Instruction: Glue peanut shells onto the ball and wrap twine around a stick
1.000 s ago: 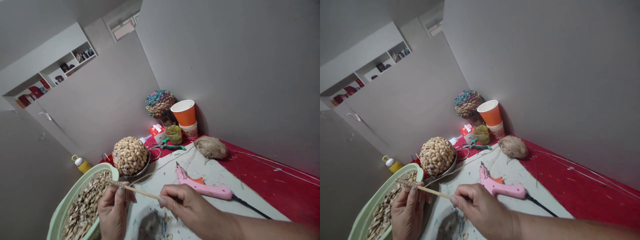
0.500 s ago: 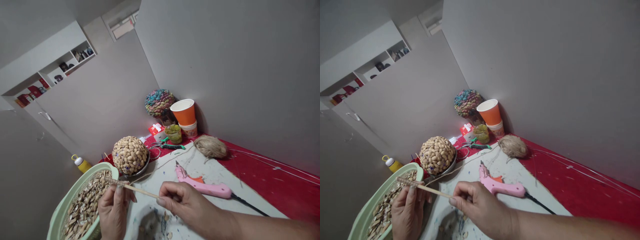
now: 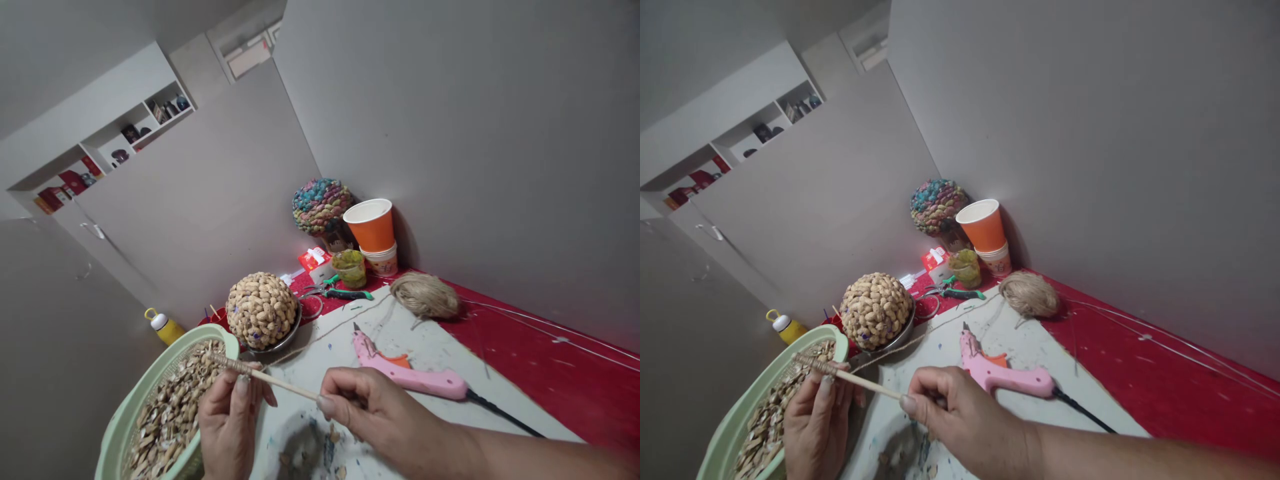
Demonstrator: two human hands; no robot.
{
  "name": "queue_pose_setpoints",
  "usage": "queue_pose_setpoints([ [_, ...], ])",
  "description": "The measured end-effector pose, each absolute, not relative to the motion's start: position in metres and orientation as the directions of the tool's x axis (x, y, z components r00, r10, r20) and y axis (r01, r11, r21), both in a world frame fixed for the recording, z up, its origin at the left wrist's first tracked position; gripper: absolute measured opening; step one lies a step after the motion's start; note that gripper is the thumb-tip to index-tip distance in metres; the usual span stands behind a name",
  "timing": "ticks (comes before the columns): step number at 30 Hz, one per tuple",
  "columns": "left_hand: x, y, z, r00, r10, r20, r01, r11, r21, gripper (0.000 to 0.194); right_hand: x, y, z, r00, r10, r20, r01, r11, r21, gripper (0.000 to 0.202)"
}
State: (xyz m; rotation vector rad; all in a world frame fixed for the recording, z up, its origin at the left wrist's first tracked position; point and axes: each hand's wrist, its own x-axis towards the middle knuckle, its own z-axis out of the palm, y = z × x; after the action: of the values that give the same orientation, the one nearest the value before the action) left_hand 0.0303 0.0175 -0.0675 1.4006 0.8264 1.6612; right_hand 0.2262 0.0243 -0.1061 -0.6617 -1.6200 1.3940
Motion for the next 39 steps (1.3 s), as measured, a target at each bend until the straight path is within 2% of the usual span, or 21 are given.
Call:
queue_pose_setpoints([
  [8,0.0272,0.0183,-0.071,-0.153,0.87,0.468,-0.086,-0.484,0.871,0.019,0.2289,0.0228,-0.103,-0.537,0.81,0.236,-0.09,0.224,-0.97,0.053],
  [14,0.0258,0.0171,-0.0706,-0.189,0.874,0.448,-0.019,-0.459,0.888,0.02,0.2284,0.0225,-0.1023,-0.65,0.753,0.104,-0.123,0.03,-0.992,0.05],
  [17,0.0272,0.0183,-0.0693,-0.203,0.879,0.432,-0.012,-0.444,0.896,0.022,0.2263,0.025,-0.1045,-0.561,0.818,0.128,-0.097,0.089,-0.991,0.039],
  [20,0.029,0.0197,-0.0685,-0.229,0.879,0.418,-0.012,-0.432,0.902,0.023,0.2251,0.0276,-0.1087,-0.396,0.89,0.227,-0.086,0.21,-0.974,0.027],
  [22,0.0298,0.0198,-0.0684,-0.242,0.879,0.411,-0.016,-0.427,0.904,0.023,0.2252,0.0284,-0.1108,-0.347,0.895,0.281,-0.064,0.277,-0.959,0.026],
  [29,0.0292,0.0175,-0.0689,-0.245,0.874,0.421,-0.026,-0.44,0.898,0.025,0.2268,0.0249,-0.1096,-0.423,0.855,0.3,-0.073,0.298,-0.952,0.042],
  [33,0.0282,0.0169,-0.0679,-0.234,0.882,0.41,-0.041,-0.43,0.902,0.025,0.2262,0.0237,-0.1082,-0.504,0.838,0.208,-0.079,0.195,-0.978,0.048],
  [35,0.0279,0.0173,-0.068,-0.229,0.88,0.417,-0.034,-0.435,0.9,0.025,0.2258,0.0241,-0.1085,-0.528,0.833,0.166,-0.071,0.152,-0.986,0.047],
  [39,0.028,0.0198,-0.0707,-0.24,0.875,0.42,-0.02,-0.437,0.899,0.023,0.2248,0.026,-0.1111,-0.444,0.865,0.234,-0.083,0.22,-0.972,0.028],
])
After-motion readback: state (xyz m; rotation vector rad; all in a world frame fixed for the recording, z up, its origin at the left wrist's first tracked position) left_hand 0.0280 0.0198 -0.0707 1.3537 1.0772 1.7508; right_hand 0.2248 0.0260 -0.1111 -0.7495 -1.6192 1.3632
